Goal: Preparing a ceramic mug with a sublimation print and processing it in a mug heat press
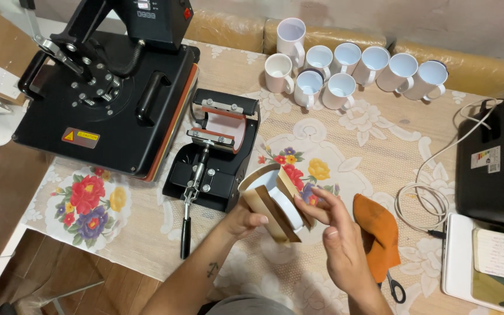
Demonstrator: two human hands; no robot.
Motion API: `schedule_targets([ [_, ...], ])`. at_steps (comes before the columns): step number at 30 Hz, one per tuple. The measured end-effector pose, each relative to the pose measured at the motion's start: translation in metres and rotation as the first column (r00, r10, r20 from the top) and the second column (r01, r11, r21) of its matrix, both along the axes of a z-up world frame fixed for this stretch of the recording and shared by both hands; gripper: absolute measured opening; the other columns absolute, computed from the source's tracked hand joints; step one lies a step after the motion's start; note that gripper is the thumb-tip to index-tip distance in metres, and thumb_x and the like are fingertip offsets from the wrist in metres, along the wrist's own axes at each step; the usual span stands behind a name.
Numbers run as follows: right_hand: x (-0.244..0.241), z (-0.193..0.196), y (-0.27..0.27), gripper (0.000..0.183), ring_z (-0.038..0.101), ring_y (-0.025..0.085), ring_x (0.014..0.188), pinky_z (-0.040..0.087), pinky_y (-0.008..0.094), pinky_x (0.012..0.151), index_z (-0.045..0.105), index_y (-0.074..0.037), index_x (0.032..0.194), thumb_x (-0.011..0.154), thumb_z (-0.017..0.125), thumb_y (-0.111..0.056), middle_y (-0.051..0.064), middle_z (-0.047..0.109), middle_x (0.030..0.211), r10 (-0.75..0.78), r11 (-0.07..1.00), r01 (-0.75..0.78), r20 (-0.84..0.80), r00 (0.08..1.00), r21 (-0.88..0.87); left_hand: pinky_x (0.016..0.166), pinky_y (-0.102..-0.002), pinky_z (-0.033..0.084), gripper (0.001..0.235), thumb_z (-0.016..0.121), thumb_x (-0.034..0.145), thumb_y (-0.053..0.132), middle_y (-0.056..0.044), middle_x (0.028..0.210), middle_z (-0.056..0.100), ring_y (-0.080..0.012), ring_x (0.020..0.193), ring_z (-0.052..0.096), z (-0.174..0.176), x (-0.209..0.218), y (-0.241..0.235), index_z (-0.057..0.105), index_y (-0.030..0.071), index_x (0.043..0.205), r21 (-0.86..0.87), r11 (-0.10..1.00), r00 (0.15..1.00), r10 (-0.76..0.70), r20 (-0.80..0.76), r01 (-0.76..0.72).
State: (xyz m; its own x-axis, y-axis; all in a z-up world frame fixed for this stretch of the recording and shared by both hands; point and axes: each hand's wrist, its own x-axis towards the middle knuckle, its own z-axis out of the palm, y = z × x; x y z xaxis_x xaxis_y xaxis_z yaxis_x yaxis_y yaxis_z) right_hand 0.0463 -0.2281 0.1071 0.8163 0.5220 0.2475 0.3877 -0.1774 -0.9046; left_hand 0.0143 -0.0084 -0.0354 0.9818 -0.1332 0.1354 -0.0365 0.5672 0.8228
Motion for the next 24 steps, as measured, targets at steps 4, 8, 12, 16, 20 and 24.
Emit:
schedule_targets([
  [4, -0.006, -0.002, 0.0, 0.094, 0.057, 0.026, 0.12, 0.037, 0.044, 0.106, 0.03, 0.001, 0.15, 0.098, 0.009, -0.075, 0.009, 0.073, 0.127, 0.097, 0.995, -0.097, 0.017, 0.995, -0.007, 0.101, -0.046, 0.055, 0.069, 0.085, 0.08, 0.026, -0.015, 0.126, 0.069, -0.0302, 0.117, 0.066, -0.059, 0.013, 0.013, 0.056, -0.001, 0.136, -0.413, 0.875, 0.941, -0.321, -0.104, 0.253],
  [8, -0.016, -0.002, -0.004, 0.101, 0.052, 0.031, 0.136, 0.034, 0.047, 0.114, 0.023, 0.002, 0.153, 0.097, 0.011, -0.08, 0.011, 0.069, 0.133, 0.077, 0.997, -0.077, 0.039, 0.996, 0.008, 0.098, -0.048, 0.057, 0.069, 0.086, 0.077, 0.023, -0.018, 0.123, 0.069, -0.0326, 0.113, 0.068, -0.07, 0.024, 0.011, 0.057, -0.003, 0.134, -0.456, 0.841, 0.919, -0.38, -0.111, 0.293],
  [12, -0.017, -0.013, -0.016, 0.097, 0.053, 0.031, 0.137, 0.034, 0.045, 0.113, 0.037, 0.002, 0.145, 0.096, 0.01, -0.078, 0.011, 0.071, 0.131, 0.04, 0.997, -0.034, 0.084, 0.996, -0.066, 0.098, -0.044, 0.055, 0.068, 0.086, 0.079, 0.027, -0.015, 0.124, 0.069, -0.03, 0.114, 0.067, -0.048, 0.026, 0.002, 0.057, -0.001, 0.134, -0.376, 0.867, 0.92, -0.383, -0.086, 0.326],
  [16, -0.016, -0.023, -0.018, 0.051, 0.061, 0.023, 0.118, 0.048, 0.037, 0.099, 0.067, -0.01, 0.122, 0.086, 0.062, -0.046, 0.011, 0.066, 0.127, -0.101, 0.983, 0.126, 0.184, 0.978, -0.13, 0.104, -0.045, 0.052, 0.068, 0.086, 0.075, 0.021, -0.016, 0.126, 0.068, -0.03, 0.118, 0.065, -0.024, 0.028, -0.014, 0.057, 0.0, 0.133, -0.243, 0.933, 0.943, -0.304, -0.134, 0.266],
  [20, -0.014, -0.037, -0.018, 0.034, 0.068, 0.015, 0.087, 0.053, 0.028, 0.085, 0.074, -0.011, 0.104, 0.075, 0.085, -0.025, 0.003, 0.076, 0.106, -0.331, 0.918, 0.363, 0.194, 0.923, -0.159, 0.098, -0.043, 0.054, 0.074, 0.088, 0.068, 0.019, -0.014, 0.123, 0.069, -0.0272, 0.114, 0.066, 0.009, 0.026, -0.034, 0.056, 0.002, 0.133, -0.021, 0.994, 0.981, -0.11, -0.161, 0.108],
  [24, -0.012, -0.037, -0.014, 0.031, 0.069, 0.009, 0.083, 0.053, 0.023, 0.079, 0.08, -0.012, 0.099, 0.071, 0.089, -0.019, 0.0, 0.079, 0.09, -0.443, 0.884, 0.44, 0.017, 0.896, -0.157, 0.101, -0.042, 0.053, 0.073, 0.089, 0.07, 0.019, -0.012, 0.126, 0.067, -0.0256, 0.118, 0.063, 0.018, 0.022, -0.039, 0.056, 0.004, 0.133, 0.092, 0.995, 0.997, -0.026, -0.067, 0.033],
])
